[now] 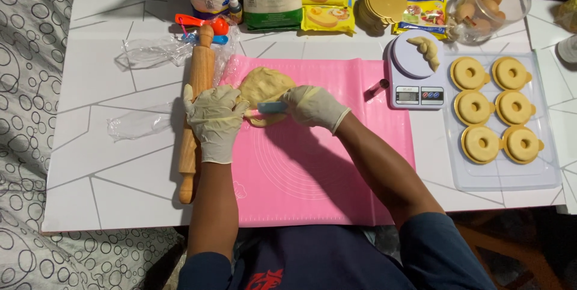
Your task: Preparing and shaping donut dough using a rolling pin, scraper, and circular cutters
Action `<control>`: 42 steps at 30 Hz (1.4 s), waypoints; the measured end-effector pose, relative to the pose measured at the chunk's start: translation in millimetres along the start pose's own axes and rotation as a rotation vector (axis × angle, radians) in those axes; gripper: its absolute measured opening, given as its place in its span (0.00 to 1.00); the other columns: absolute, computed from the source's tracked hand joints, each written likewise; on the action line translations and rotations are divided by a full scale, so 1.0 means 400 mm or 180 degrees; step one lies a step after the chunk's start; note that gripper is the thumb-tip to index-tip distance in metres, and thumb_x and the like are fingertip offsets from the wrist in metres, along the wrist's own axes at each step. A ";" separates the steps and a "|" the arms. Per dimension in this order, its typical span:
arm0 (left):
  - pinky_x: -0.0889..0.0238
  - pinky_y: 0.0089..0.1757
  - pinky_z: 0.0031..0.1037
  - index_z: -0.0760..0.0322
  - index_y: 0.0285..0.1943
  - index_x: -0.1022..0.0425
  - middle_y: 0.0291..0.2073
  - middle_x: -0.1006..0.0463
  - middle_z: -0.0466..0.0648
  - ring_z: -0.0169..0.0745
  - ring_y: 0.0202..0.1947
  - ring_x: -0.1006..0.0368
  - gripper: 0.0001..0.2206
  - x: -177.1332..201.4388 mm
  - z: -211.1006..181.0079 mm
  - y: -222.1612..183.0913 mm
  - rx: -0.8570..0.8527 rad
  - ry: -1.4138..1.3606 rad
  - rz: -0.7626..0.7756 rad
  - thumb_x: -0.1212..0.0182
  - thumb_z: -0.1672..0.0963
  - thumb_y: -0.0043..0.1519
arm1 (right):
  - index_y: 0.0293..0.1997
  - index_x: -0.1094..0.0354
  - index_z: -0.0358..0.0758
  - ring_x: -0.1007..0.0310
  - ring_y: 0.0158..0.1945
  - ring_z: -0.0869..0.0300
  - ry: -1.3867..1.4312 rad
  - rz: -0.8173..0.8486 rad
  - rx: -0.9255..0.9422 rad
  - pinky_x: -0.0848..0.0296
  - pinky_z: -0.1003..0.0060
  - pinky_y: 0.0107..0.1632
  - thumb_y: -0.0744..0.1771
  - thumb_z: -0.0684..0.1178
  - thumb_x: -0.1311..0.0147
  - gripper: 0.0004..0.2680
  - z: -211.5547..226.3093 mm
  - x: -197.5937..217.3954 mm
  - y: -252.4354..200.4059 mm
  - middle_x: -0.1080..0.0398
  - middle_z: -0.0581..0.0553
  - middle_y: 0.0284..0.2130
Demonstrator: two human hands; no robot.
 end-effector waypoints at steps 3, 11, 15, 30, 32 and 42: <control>0.42 0.57 0.49 0.41 0.44 0.17 0.43 0.18 0.37 0.44 0.48 0.23 0.14 -0.069 0.060 -0.027 0.0157 0.0370 0.0024 0.28 0.44 0.52 | 0.21 0.33 0.46 0.23 0.31 0.47 0.0371 -0.0391 0.0238 0.25 0.56 0.32 0.64 0.53 0.49 0.09 0.016 0.032 -0.038 0.31 0.45 0.16; 0.42 0.58 0.43 0.37 0.47 0.17 0.47 0.17 0.33 0.42 0.51 0.24 0.15 -0.095 0.075 -0.030 0.0378 0.0195 0.0123 0.31 0.42 0.54 | 0.22 0.39 0.55 0.26 0.31 0.57 -0.0670 -0.1409 0.1123 0.29 0.61 0.29 0.60 0.54 0.46 0.06 0.108 0.062 -0.002 0.34 0.57 0.20; 0.45 0.60 0.43 0.37 0.49 0.17 0.48 0.17 0.33 0.41 0.52 0.25 0.15 -0.106 0.091 -0.044 0.0414 0.0176 0.0106 0.32 0.42 0.55 | 0.22 0.32 0.58 0.26 0.34 0.56 -0.1036 -0.0652 0.0850 0.29 0.60 0.31 0.55 0.53 0.38 0.05 0.128 -0.030 0.083 0.29 0.60 0.25; 0.54 0.65 0.48 0.41 0.50 0.15 0.48 0.16 0.35 0.43 0.51 0.24 0.15 -0.177 0.129 -0.061 0.0404 0.0167 0.0001 0.33 0.43 0.58 | 0.31 0.35 0.47 0.26 0.29 0.50 -0.0256 -0.1964 0.1167 0.26 0.58 0.30 0.63 0.46 0.45 0.03 0.042 0.113 -0.014 0.35 0.50 0.22; 0.55 0.66 0.48 0.40 0.50 0.15 0.47 0.16 0.35 0.42 0.51 0.23 0.15 -0.173 0.124 -0.057 0.0425 0.0177 0.0011 0.34 0.43 0.59 | 0.32 0.33 0.48 0.25 0.26 0.54 -0.0483 -0.1869 0.0946 0.27 0.60 0.27 0.63 0.47 0.48 0.00 0.067 0.138 0.000 0.33 0.53 0.21; 0.57 0.69 0.42 0.50 0.52 0.16 0.43 0.14 0.44 0.46 0.46 0.19 0.17 -0.089 0.075 -0.034 0.0375 0.0105 -0.0258 0.34 0.44 0.63 | 0.60 0.40 0.51 0.34 0.42 0.52 -0.1134 -0.1539 0.0409 0.34 0.56 0.39 0.62 0.56 0.43 0.21 0.100 0.161 0.000 0.40 0.50 0.42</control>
Point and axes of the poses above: each hand's wrist, its own y-axis towards the middle knuckle, its own x-axis out of the back of the hand, z = x × y, the point moved 9 cm from there along y, towards the middle knuckle
